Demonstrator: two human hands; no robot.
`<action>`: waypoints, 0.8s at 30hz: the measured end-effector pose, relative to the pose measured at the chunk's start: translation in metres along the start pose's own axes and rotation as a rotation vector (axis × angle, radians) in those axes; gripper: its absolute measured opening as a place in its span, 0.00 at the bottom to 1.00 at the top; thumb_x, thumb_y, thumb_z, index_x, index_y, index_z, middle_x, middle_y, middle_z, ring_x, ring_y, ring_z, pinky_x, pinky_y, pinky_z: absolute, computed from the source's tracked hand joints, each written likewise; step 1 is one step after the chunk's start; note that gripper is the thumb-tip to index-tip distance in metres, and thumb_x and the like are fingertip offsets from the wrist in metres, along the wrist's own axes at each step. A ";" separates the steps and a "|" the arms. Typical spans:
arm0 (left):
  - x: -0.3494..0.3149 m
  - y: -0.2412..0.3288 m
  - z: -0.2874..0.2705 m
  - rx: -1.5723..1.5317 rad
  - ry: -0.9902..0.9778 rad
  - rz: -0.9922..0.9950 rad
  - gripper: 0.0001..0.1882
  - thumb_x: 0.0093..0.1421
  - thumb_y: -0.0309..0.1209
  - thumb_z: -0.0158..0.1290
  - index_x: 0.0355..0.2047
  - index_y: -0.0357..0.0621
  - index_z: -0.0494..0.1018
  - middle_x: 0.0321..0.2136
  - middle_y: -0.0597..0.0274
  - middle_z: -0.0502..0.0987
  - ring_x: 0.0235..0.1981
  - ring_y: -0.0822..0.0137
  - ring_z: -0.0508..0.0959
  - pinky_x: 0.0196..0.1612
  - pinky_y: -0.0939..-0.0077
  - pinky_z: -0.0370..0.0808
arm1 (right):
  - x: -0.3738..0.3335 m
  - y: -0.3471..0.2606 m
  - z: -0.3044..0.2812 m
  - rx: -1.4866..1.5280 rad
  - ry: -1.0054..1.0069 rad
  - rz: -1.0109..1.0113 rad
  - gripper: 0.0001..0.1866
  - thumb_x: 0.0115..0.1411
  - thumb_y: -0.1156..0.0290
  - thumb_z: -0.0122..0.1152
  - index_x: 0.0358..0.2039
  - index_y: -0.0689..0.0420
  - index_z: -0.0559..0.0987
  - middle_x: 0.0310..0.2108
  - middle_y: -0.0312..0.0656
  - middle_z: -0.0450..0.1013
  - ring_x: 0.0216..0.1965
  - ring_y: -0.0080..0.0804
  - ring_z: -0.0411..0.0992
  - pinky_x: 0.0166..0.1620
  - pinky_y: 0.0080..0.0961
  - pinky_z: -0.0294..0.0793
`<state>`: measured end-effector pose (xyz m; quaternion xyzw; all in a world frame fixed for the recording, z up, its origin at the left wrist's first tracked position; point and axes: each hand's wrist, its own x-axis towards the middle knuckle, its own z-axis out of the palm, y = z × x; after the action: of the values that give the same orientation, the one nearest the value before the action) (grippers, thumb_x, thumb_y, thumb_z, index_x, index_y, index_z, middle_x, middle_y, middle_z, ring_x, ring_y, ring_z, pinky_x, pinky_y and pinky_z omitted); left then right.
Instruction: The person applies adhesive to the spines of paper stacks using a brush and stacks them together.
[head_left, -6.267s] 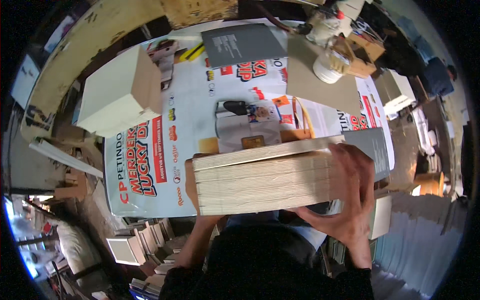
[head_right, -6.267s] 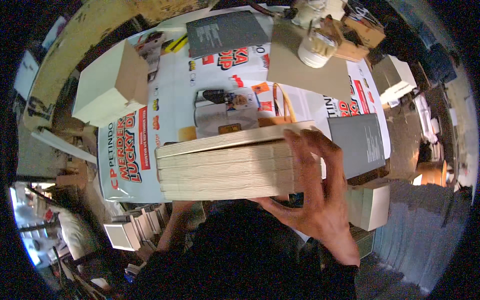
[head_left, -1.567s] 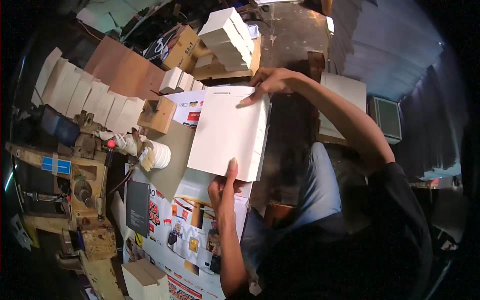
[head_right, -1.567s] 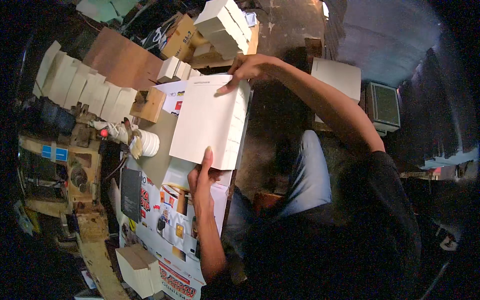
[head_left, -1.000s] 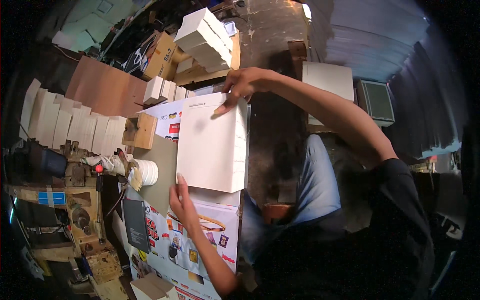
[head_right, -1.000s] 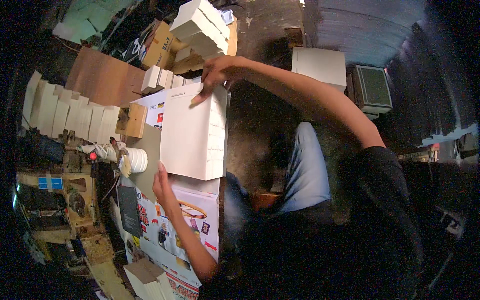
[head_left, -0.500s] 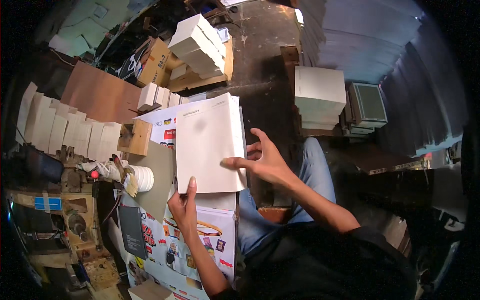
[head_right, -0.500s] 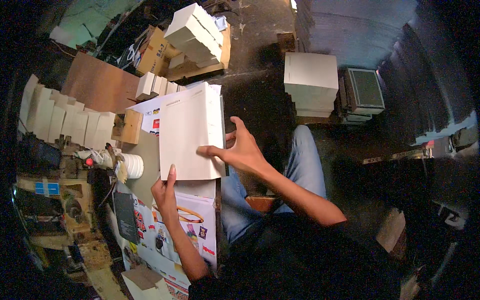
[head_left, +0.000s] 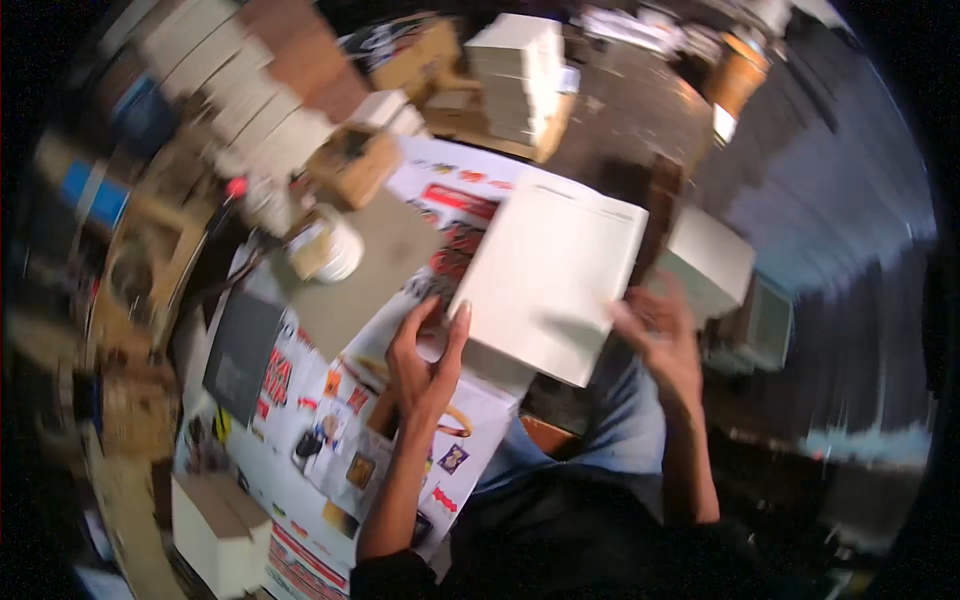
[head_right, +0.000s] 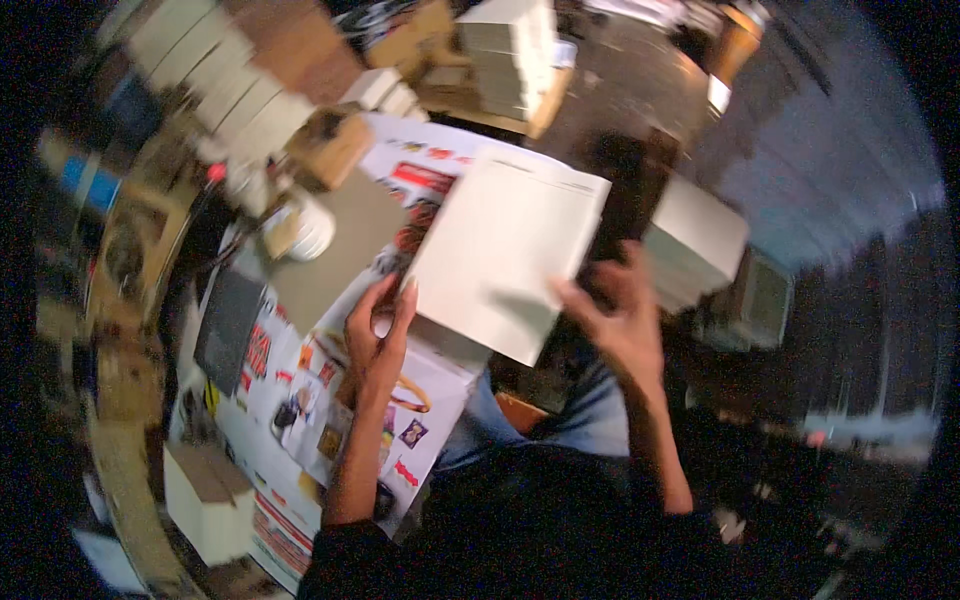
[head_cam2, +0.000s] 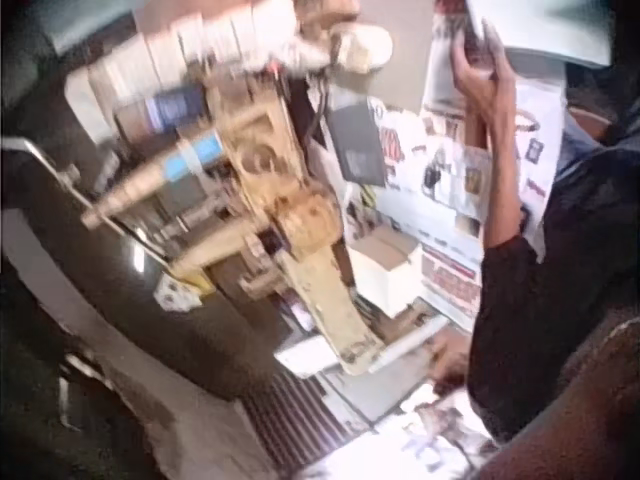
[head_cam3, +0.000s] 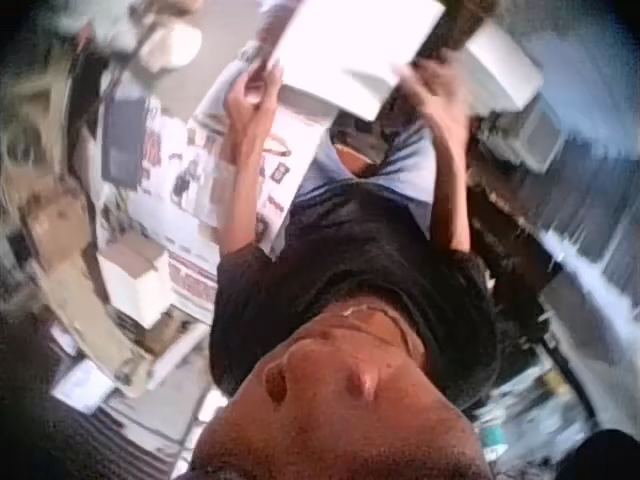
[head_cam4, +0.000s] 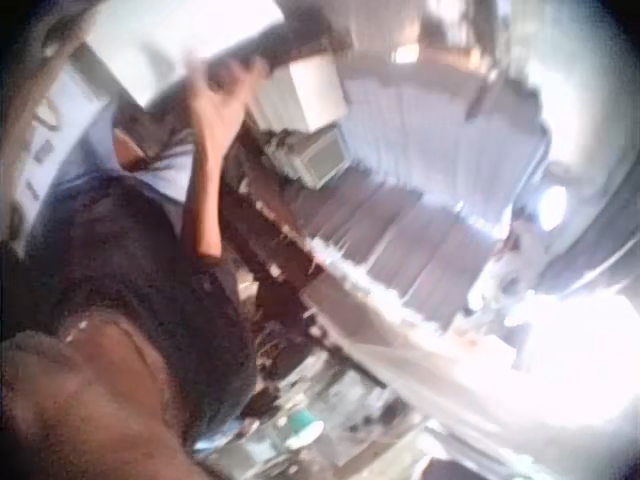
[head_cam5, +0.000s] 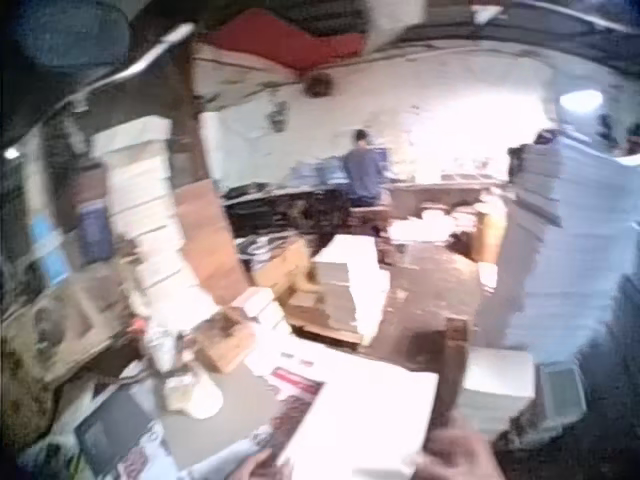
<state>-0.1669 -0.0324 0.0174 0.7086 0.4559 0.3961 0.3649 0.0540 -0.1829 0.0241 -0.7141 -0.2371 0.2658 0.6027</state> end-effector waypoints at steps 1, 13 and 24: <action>0.001 -0.016 -0.010 0.041 0.172 0.074 0.28 0.53 0.43 0.67 0.45 0.34 0.71 0.38 0.51 0.76 0.42 0.60 0.75 0.47 0.65 0.71 | 0.001 -0.013 -0.005 -0.035 0.116 -0.117 0.53 0.48 0.56 0.77 0.67 0.57 0.55 0.57 0.62 0.65 0.60 0.52 0.64 0.61 0.45 0.64; 0.121 -0.095 -0.064 -0.088 0.503 0.256 0.61 0.35 0.32 0.76 0.63 0.34 0.47 0.54 0.41 0.67 0.54 0.52 0.72 0.59 0.63 0.69 | 0.118 -0.136 0.282 -0.565 -0.638 -0.954 0.19 0.58 0.59 0.63 0.41 0.62 0.81 0.34 0.51 0.80 0.32 0.39 0.80 0.39 0.30 0.77; 0.117 -0.094 -0.078 -0.124 0.478 0.071 0.59 0.36 0.44 0.75 0.59 0.29 0.51 0.51 0.39 0.71 0.50 0.50 0.75 0.55 0.63 0.71 | 0.128 -0.205 0.339 -0.439 -0.819 -0.553 0.20 0.48 0.60 0.75 0.37 0.61 0.83 0.30 0.38 0.79 0.31 0.21 0.76 0.36 0.20 0.75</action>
<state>-0.2383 0.1191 -0.0060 0.5867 0.4789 0.5921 0.2755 -0.0800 0.1840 0.1696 -0.5720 -0.6819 0.2980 0.3450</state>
